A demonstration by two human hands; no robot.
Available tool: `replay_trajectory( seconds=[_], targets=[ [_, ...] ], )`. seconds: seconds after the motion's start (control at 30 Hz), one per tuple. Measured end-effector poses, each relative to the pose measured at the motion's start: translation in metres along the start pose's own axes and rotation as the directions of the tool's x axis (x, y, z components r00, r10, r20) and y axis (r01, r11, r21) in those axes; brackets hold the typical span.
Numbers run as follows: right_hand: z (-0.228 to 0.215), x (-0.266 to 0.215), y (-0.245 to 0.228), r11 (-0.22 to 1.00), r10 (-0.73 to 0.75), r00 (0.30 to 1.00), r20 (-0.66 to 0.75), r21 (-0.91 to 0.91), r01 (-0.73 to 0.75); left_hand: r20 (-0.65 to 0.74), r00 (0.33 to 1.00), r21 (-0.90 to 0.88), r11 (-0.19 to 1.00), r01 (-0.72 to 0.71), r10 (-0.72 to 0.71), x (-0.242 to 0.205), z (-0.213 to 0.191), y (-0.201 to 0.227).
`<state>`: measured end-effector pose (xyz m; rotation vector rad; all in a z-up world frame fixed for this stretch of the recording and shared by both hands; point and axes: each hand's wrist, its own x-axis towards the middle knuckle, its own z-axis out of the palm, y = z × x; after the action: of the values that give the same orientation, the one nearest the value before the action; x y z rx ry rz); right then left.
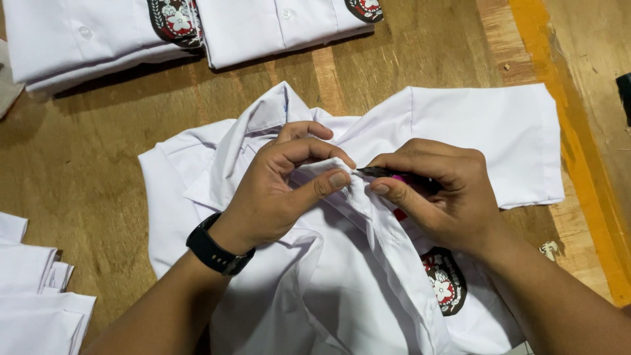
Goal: The person uses small scissors to trim loose threads from the collar, placket, and pocket area of a white shirt. They carefully snip small fibers from the fabric edges and around the embroidered emblem while the shirt lies flat on a wooden table.
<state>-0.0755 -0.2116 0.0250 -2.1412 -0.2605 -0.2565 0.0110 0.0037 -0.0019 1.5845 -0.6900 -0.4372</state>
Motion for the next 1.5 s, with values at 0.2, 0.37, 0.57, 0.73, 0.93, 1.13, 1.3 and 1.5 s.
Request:
replay_trajectory(
  seconds=[0.2,0.37,0.57,0.73,0.93,1.13,1.3,1.5],
  targets=[
    [-0.022,-0.006,-0.002,1.000,-0.011,0.983,-0.184,-0.026,0.007,-0.008,0.999,0.088,0.995,-0.039,0.040,0.000,-0.002,0.001],
    [-0.063,-0.065,0.002,0.993,0.076,0.851,-0.520,-0.039,-0.113,0.031,0.999,0.216,0.975,-0.046,0.041,0.001,0.002,-0.001],
    [-0.119,-0.170,0.036,0.531,0.061,0.691,-0.721,-0.563,-0.634,0.016,1.000,0.328,0.944,0.009,-0.015,-0.002,0.005,-0.003],
    [-0.143,-0.186,-0.010,0.458,0.491,0.476,-0.730,-0.249,-0.854,0.120,0.991,0.674,0.728,-0.124,0.058,-0.011,0.009,0.006],
    [-0.116,-0.197,-0.022,0.424,0.682,0.415,-0.603,-0.137,-0.895,0.387,0.836,0.706,0.459,-0.540,0.388,-0.018,-0.009,0.030],
    [-0.057,-0.168,-0.029,0.549,0.733,0.586,-0.347,-0.208,-0.810,0.346,0.707,0.773,0.239,-0.588,0.617,-0.032,-0.016,0.051],
    [-0.051,-0.164,-0.023,0.437,0.773,0.553,-0.310,-0.371,-0.819,0.342,0.795,0.831,0.235,-0.505,0.502,-0.035,-0.032,0.028],
    [-0.051,-0.152,-0.029,0.580,0.671,0.661,-0.336,-0.317,-0.750,0.251,0.924,0.855,0.382,-0.351,0.289,-0.043,0.007,0.045]
  ],
)
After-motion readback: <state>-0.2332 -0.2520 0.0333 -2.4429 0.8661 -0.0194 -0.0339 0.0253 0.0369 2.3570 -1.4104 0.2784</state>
